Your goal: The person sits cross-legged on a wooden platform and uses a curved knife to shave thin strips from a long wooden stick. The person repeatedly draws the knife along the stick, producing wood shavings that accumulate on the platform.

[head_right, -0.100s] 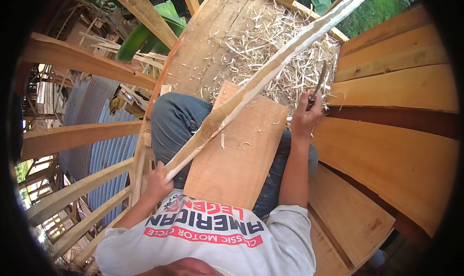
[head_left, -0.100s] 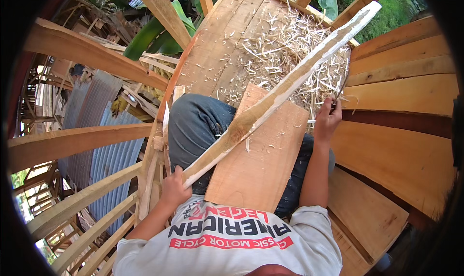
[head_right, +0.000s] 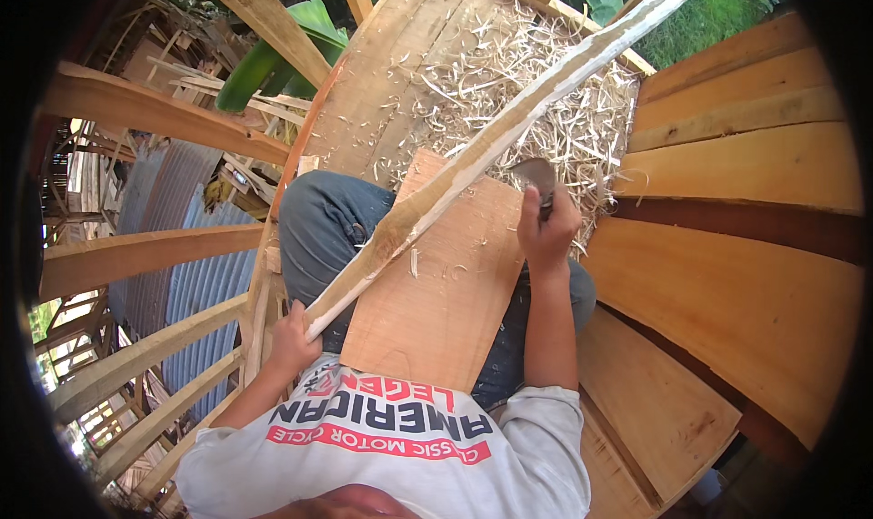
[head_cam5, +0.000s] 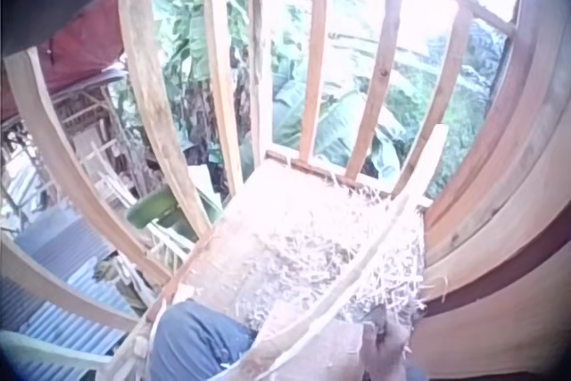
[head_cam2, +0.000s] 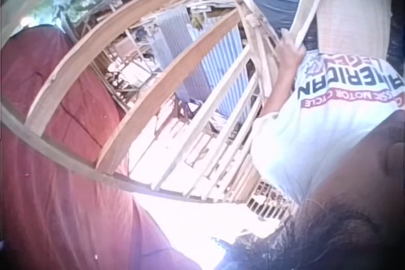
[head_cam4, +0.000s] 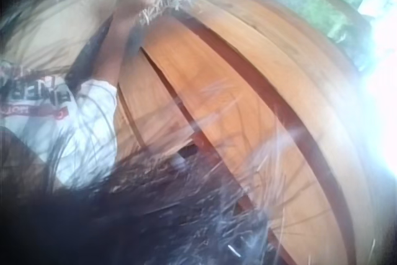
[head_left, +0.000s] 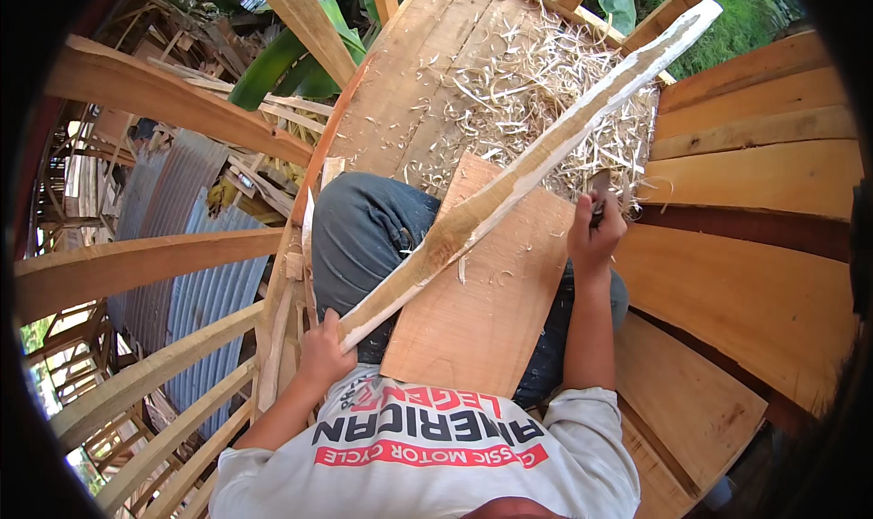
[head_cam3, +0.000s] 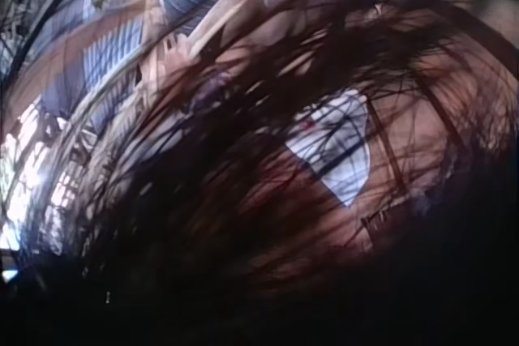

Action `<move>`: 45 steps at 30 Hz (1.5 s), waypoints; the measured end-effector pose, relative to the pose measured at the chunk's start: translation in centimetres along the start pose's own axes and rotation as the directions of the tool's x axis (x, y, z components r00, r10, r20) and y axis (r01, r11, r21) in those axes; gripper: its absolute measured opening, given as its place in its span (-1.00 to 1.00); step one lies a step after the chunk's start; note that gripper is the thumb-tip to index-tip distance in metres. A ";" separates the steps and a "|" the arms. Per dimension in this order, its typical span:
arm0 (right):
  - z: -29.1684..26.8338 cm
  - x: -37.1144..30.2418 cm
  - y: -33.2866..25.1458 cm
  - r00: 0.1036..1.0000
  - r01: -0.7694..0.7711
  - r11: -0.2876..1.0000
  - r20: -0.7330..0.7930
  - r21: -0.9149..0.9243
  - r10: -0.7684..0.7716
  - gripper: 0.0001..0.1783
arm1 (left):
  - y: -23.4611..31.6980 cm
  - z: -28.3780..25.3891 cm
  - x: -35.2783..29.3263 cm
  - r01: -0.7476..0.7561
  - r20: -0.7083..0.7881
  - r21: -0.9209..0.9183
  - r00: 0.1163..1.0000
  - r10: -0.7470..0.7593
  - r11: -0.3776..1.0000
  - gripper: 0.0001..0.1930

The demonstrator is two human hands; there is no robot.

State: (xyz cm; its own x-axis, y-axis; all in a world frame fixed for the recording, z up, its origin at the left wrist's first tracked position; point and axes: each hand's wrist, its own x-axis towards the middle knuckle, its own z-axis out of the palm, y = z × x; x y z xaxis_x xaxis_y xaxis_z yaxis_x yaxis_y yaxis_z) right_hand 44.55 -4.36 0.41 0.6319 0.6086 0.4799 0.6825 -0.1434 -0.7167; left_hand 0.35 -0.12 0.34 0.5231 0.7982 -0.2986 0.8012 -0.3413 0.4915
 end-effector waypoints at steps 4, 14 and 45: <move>1.7 -1.2 -1.1 0.962 0.195 0.964 0.229 -0.181 -0.151 -0.79 | -0.3 -0.1 0.1 -0.002 0.005 0.031 1.000 0.002 1.000 -0.66; 3.3 2.9 -0.5 0.981 0.154 0.876 0.179 -0.457 -0.080 -0.92 | 0.3 0.5 0.0 0.069 0.032 0.039 0.997 -0.070 0.997 -0.63; 5.3 11.1 1.5 0.971 -0.168 0.766 0.032 -0.620 0.239 -0.68 | 1.5 -0.7 0.5 0.080 0.058 -0.048 0.995 -0.077 0.996 -0.64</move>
State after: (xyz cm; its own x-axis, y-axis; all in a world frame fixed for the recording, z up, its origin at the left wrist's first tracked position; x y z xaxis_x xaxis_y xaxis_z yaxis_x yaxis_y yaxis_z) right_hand 50.60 6.32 1.99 0.7642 0.5818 0.2783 0.6448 -0.6960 -0.3159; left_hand 1.59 0.10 1.54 0.4757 0.7921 -0.3825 0.8258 -0.2524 0.5044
